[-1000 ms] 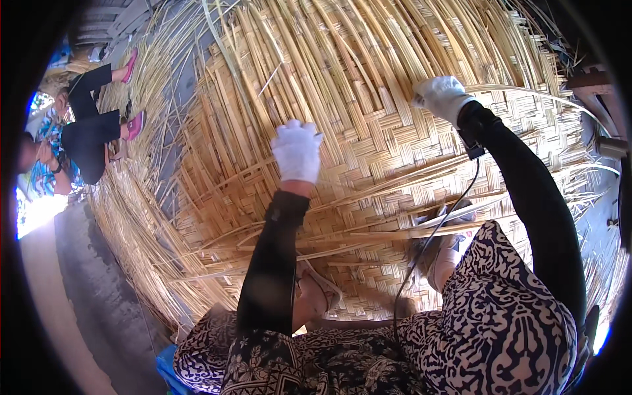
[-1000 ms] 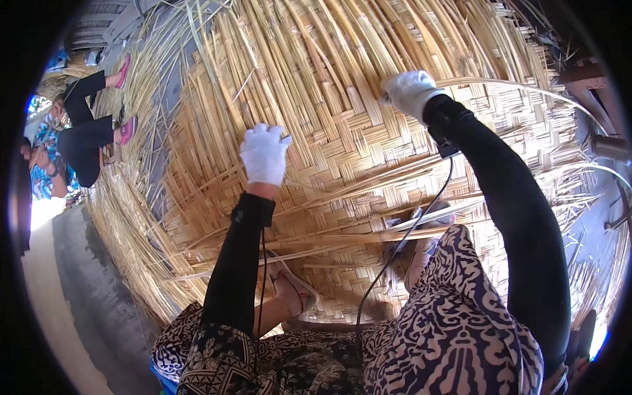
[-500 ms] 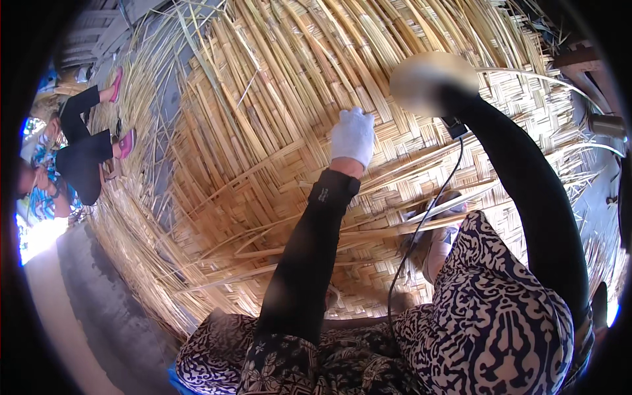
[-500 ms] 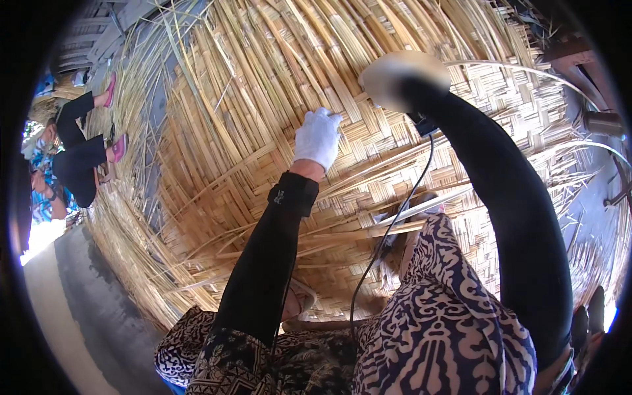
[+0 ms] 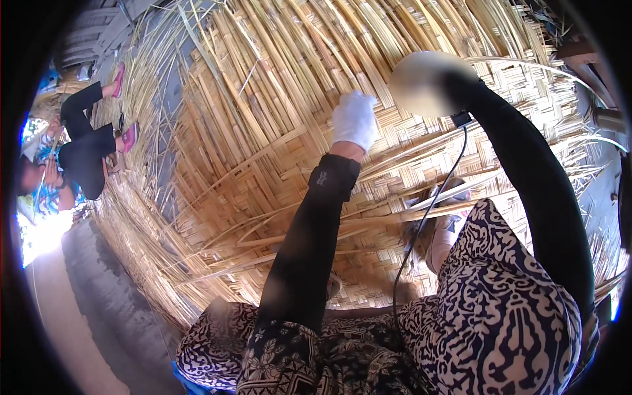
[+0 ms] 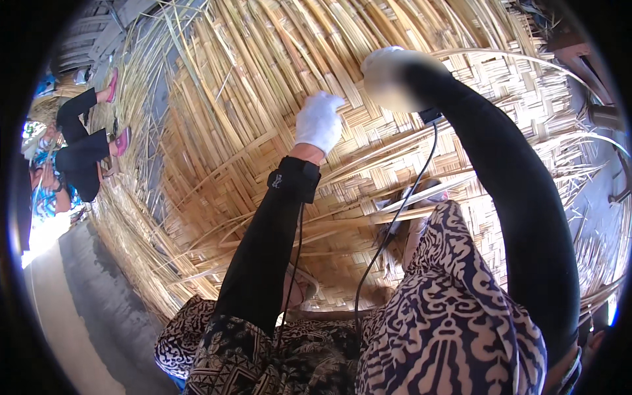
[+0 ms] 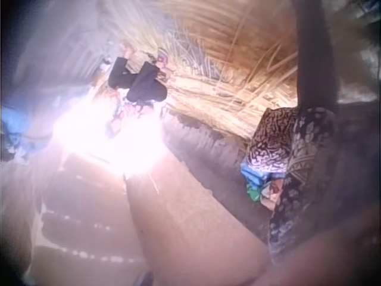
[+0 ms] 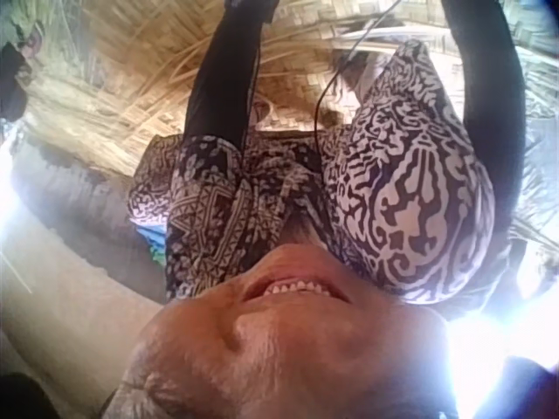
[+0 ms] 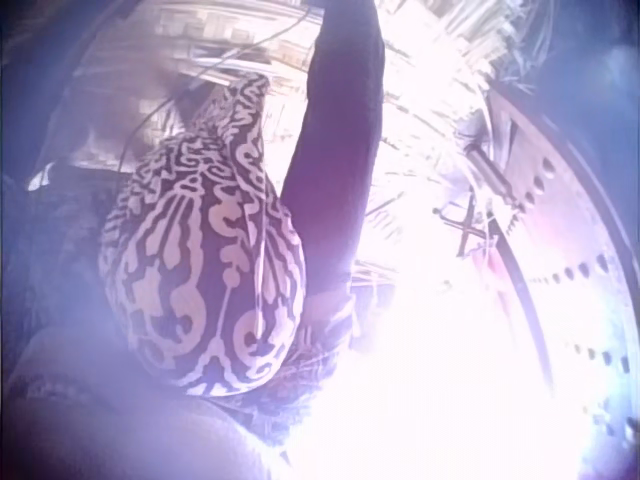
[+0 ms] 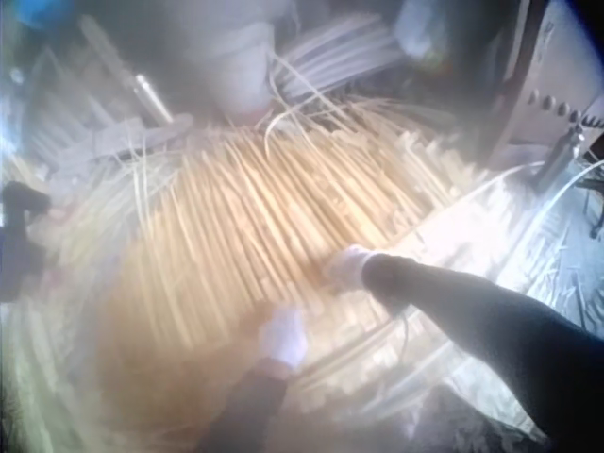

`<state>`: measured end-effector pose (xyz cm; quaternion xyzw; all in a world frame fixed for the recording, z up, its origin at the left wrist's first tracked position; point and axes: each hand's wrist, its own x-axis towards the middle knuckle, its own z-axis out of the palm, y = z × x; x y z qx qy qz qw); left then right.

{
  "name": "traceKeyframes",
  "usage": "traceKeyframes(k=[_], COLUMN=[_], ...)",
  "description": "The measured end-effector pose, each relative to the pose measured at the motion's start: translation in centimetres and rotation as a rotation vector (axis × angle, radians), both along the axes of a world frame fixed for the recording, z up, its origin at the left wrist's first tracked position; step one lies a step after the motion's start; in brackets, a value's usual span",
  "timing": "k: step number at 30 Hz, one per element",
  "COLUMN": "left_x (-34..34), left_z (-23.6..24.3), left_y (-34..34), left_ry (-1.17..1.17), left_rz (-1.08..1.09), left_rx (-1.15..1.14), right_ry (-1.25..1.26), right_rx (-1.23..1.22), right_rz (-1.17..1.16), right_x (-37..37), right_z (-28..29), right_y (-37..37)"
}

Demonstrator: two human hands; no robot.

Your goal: Weaving a large bamboo mat on the floor using thin bamboo strips.

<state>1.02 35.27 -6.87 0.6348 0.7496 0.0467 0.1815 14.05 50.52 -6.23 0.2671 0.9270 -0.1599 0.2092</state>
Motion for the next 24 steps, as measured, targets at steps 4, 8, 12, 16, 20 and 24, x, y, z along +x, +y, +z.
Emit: traceKeyframes(k=[4,8,12,16,20,24], left_x=[-1.9,-3.1,-1.9,0.3,-5.8,-11.8], left_z=[-1.0,-0.7,0.3,-0.1,-0.7,-0.9], left_y=[0.4,1.3,-0.2,-5.2,-9.3,-10.4], left_ry=[0.072,0.085,0.185,-0.006,0.217,0.333], left_rz=[0.115,0.083,0.008,0.081,0.214,0.292], left_rx=[0.038,-0.085,-0.16,0.335,0.288,0.13], right_ry=[-0.165,-0.031,-0.102,-0.029,0.471,-0.006], right_rx=[-0.016,-0.013,-0.012,0.079,0.574,-0.087], right_rz=[-0.047,-0.132,-0.073,-0.094,0.147,0.406], right_x=[-2.3,-2.9,-3.5,-0.9,0.7,2.3], right_z=[0.7,-0.3,0.5,0.7,0.5,1.8], right_y=[-0.5,-1.1,-1.9,-2.5,-7.7,-16.2])
